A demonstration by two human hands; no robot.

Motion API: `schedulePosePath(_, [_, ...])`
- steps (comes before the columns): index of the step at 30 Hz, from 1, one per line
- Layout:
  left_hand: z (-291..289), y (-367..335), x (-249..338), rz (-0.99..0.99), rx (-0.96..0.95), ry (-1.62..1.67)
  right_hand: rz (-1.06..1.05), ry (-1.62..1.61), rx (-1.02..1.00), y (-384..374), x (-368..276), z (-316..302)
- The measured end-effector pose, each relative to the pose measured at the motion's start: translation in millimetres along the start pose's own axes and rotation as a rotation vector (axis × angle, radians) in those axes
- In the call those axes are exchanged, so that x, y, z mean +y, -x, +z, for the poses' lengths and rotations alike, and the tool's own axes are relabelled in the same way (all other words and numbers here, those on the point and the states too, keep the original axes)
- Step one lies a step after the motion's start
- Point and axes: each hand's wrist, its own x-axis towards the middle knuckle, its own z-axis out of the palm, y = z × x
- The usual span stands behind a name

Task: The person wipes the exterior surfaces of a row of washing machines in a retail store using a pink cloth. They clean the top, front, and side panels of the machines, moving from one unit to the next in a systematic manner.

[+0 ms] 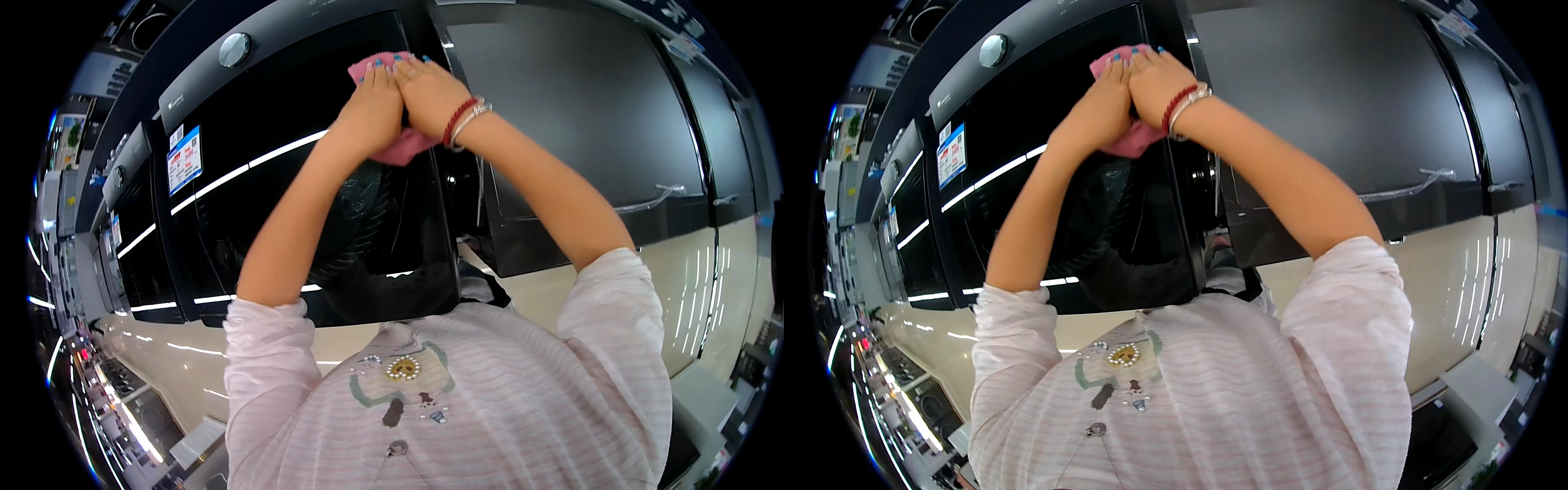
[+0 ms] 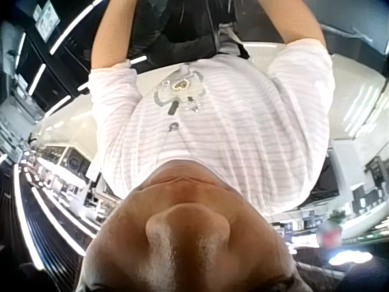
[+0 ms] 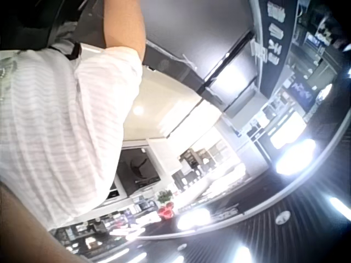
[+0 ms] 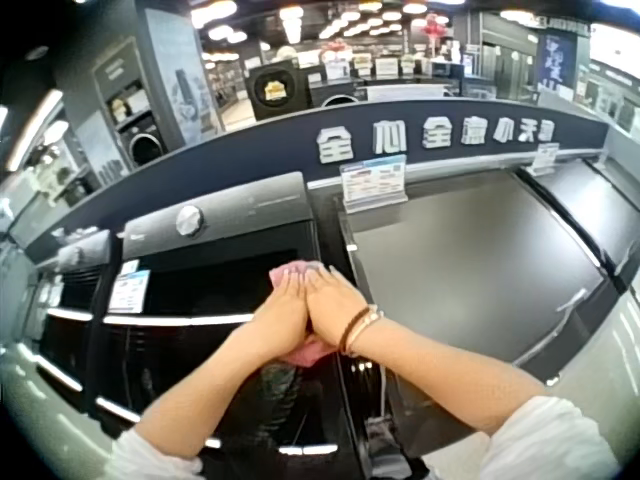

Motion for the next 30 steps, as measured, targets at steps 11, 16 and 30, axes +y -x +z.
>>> schedulePosePath(11, [7.7,-81.7,-70.8,-0.120,-0.157,-0.207,-0.029,0.155,-0.093,-101.0,68.1,27.3])
schedulePosePath(16, [47.0,-92.3,-109.8,-0.078,0.074,-0.348,0.040,0.181,-0.036,-113.9,69.1,54.0])
schedulePosePath(30, [28.8,-33.3,-41.5,-0.163,-0.075,-0.351,0.075,0.297,0.031,-42.8,20.5,41.1])
